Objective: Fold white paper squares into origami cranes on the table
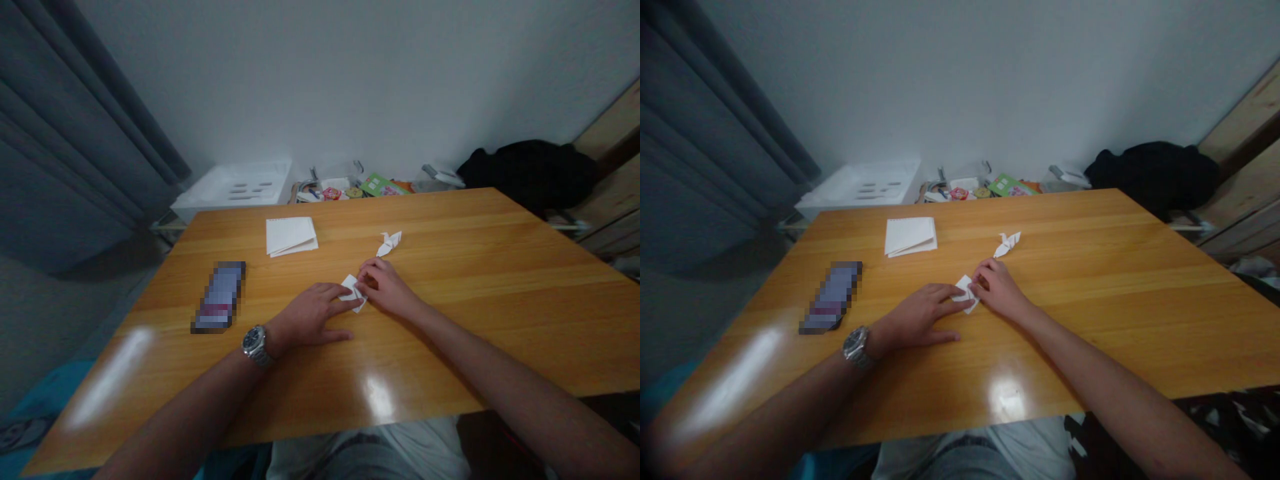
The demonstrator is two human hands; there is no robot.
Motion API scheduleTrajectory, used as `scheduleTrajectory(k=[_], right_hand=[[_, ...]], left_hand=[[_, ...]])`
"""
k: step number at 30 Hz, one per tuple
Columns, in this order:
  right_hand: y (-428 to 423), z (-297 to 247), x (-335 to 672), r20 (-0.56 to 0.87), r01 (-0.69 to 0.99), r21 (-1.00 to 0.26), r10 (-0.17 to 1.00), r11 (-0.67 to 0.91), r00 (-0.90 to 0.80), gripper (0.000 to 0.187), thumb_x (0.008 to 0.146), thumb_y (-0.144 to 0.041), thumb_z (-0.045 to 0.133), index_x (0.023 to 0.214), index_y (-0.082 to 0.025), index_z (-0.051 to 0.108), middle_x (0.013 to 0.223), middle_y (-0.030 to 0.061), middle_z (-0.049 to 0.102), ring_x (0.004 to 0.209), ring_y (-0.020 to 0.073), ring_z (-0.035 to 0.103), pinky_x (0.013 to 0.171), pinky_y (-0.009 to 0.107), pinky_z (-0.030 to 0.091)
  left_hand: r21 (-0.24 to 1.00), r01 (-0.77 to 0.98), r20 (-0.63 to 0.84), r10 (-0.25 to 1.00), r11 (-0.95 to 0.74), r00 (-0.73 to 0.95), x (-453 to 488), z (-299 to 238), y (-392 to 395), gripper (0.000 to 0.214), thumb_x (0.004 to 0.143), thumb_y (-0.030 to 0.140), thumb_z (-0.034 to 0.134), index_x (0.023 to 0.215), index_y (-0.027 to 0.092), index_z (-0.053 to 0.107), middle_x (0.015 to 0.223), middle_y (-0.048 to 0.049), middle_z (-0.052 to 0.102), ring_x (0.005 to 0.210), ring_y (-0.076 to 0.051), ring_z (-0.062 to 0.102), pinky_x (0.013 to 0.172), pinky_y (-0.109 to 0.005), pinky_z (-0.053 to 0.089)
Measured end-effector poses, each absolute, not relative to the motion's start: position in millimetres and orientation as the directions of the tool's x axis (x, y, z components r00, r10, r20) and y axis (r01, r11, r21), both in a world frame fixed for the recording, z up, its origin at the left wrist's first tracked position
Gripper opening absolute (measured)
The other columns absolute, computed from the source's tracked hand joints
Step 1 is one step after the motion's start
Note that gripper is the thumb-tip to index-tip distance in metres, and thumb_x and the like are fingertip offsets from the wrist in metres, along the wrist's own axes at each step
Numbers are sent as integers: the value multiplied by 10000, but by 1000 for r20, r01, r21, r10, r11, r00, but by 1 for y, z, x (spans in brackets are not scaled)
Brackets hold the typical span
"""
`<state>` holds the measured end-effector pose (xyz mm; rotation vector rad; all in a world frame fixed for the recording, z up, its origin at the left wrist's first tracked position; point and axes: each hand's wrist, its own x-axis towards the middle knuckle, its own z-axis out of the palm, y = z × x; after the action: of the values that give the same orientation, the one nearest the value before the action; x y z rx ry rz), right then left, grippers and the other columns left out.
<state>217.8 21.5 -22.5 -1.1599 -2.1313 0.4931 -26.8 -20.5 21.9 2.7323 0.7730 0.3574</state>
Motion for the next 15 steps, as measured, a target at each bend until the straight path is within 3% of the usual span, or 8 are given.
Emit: scheduleTrajectory(k=[15], right_hand=[[24,-25,216,377,600,-595,845,534,-379,97,887,-236,658,805,-203,616,994,80,580,997,257,542,925,432,451]], left_hand=[[290,480,149,535,-828,832,-26,20,-20,593,937,594,552,1423,254,528,1403,-122,552,1258,-312,531,1081,-477,400]])
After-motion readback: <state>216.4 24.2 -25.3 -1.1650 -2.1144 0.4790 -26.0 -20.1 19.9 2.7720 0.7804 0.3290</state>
